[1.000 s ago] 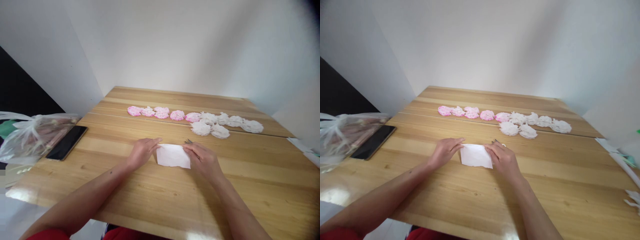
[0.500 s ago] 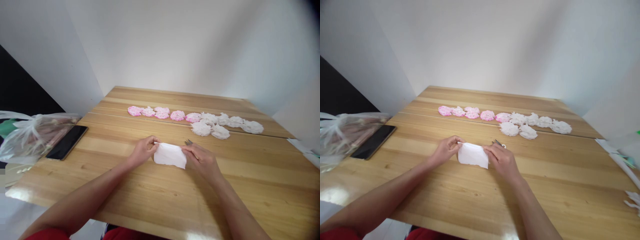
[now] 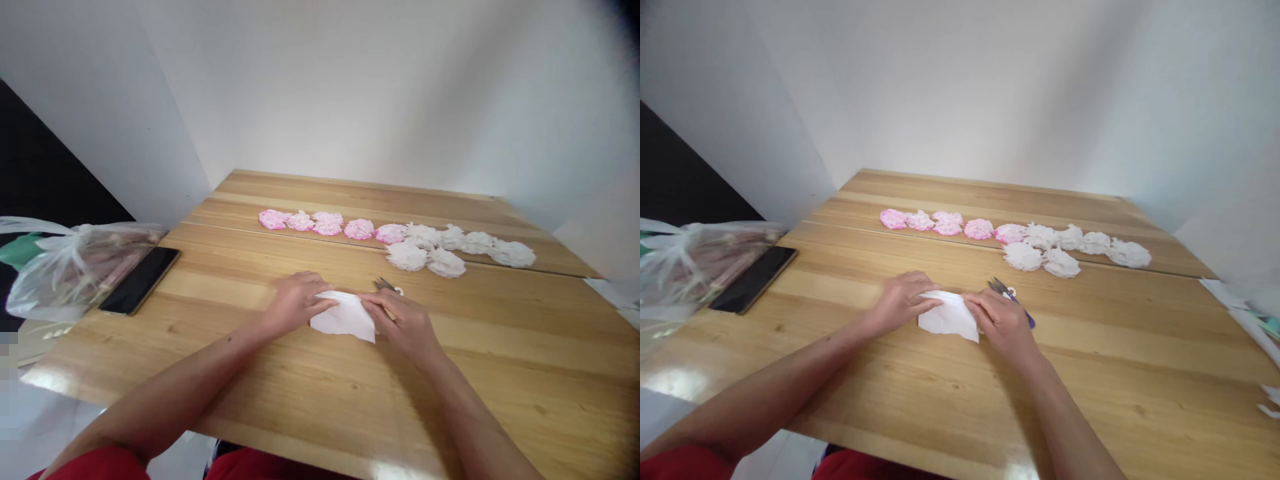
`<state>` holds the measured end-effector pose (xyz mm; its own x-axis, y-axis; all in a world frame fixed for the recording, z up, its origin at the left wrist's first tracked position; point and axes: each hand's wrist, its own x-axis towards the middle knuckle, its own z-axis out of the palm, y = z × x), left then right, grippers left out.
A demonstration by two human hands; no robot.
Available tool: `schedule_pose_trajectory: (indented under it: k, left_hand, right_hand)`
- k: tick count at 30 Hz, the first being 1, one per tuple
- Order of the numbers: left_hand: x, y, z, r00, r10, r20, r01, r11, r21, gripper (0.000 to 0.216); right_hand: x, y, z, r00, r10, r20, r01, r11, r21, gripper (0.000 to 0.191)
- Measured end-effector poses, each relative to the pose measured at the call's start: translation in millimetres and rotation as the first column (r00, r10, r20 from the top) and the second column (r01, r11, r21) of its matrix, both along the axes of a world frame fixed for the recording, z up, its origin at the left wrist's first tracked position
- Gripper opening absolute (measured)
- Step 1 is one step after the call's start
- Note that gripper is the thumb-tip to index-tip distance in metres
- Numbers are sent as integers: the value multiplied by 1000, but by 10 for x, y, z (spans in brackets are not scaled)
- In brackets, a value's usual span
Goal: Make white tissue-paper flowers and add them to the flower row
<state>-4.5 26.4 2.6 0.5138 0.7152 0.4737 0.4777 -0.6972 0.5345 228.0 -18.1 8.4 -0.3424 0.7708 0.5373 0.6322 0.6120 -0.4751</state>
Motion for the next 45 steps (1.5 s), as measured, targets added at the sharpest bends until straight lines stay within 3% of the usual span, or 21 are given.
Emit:
schedule_pose_trajectory:
  k: [3, 9, 13, 21, 26, 30, 34, 40, 45]
  left_hand:
    - [6, -6, -6, 999, -4, 44, 4, 1000, -19, 25]
    - [6, -9, 19, 980, -18, 196, 66, 968, -241, 16]
    - [12, -19, 23, 981, -17, 194, 79, 946, -315, 16]
    - [26, -16, -4, 995, -29, 93, 51, 968, -244, 18]
    - [32, -16, 0, 987, -28, 159, 59, 979, -196, 16]
    - [36, -33, 19, 964, 23, 264, 48, 964, -263, 16]
    - [49, -48, 38, 943, 81, 323, 23, 952, -306, 15]
    - [59, -62, 58, 946, 94, 311, -17, 970, -243, 14]
    - [62, -76, 76, 974, 78, 214, -51, 990, -132, 16]
  right_hand:
    - [-23, -6, 13, 1000, 14, -7, -14, 1000, -6, 18]
    - [-33, -15, 7, 1000, 15, -11, -15, 1000, -17, 18]
    - [-29, -16, -7, 1000, 12, -6, -12, 1000, -24, 18]
    - [-38, -7, -21, 1000, 21, -14, -21, 999, -29, 18]
    - [-36, -7, -22, 998, -32, -51, 29, 997, -66, 21]
    - [13, 5, -45, 966, -178, -185, 142, 971, -193, 35]
    - [50, 32, -67, 942, -193, -274, 91, 933, -347, 47]
    - [-51, 32, 12, 986, -84, -142, 18, 910, -414, 35]
    - [-120, 13, 47, 980, -133, -150, 58, 904, -423, 22]
